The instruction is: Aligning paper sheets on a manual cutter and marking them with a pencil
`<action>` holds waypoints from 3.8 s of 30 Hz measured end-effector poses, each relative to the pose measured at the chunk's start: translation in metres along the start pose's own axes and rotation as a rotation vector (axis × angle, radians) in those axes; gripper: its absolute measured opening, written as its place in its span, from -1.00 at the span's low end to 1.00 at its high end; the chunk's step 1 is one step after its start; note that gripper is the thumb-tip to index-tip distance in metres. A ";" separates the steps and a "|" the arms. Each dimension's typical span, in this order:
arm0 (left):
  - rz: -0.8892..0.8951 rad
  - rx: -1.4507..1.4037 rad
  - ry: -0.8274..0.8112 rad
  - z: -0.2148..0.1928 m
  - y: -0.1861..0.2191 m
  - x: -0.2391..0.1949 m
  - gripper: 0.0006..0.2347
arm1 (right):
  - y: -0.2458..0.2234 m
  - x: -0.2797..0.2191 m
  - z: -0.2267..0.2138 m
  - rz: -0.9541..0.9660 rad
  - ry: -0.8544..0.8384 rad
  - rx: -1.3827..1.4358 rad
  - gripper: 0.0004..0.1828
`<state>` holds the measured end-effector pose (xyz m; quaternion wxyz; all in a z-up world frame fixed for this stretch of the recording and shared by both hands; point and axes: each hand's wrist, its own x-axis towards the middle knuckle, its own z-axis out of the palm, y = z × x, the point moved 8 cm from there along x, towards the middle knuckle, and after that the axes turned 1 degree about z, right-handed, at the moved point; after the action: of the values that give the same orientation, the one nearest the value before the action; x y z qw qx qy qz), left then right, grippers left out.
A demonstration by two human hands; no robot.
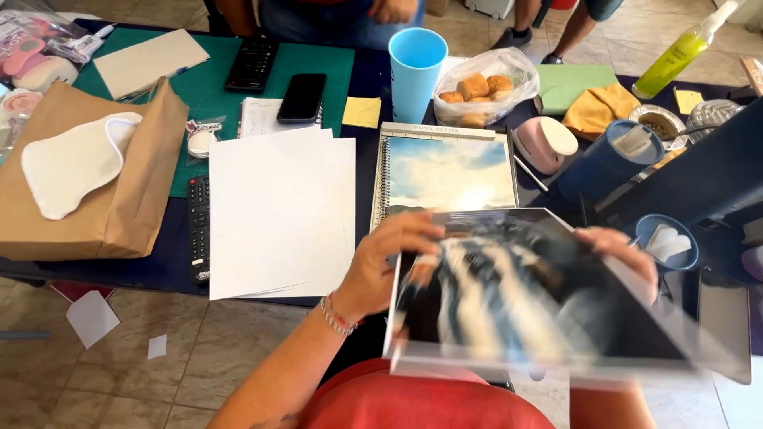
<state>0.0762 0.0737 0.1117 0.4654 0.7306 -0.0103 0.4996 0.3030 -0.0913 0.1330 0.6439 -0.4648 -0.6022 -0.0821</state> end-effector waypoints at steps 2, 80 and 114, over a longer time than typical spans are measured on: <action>-0.103 0.147 -0.008 0.001 -0.005 -0.023 -0.85 | 0.004 -0.024 0.002 0.408 0.226 0.261 -0.80; -0.210 0.189 0.386 -0.011 -0.065 0.021 -0.78 | 0.151 -0.014 0.007 0.490 0.272 0.276 -0.73; -0.425 0.142 0.170 -0.004 -0.096 -0.019 -0.85 | 0.118 0.006 0.025 0.490 0.170 0.368 -0.59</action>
<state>0.1098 0.1225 0.0333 0.5068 0.7024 0.2182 0.4497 0.3662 -0.0055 0.0752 0.7659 -0.4632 -0.4211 0.1471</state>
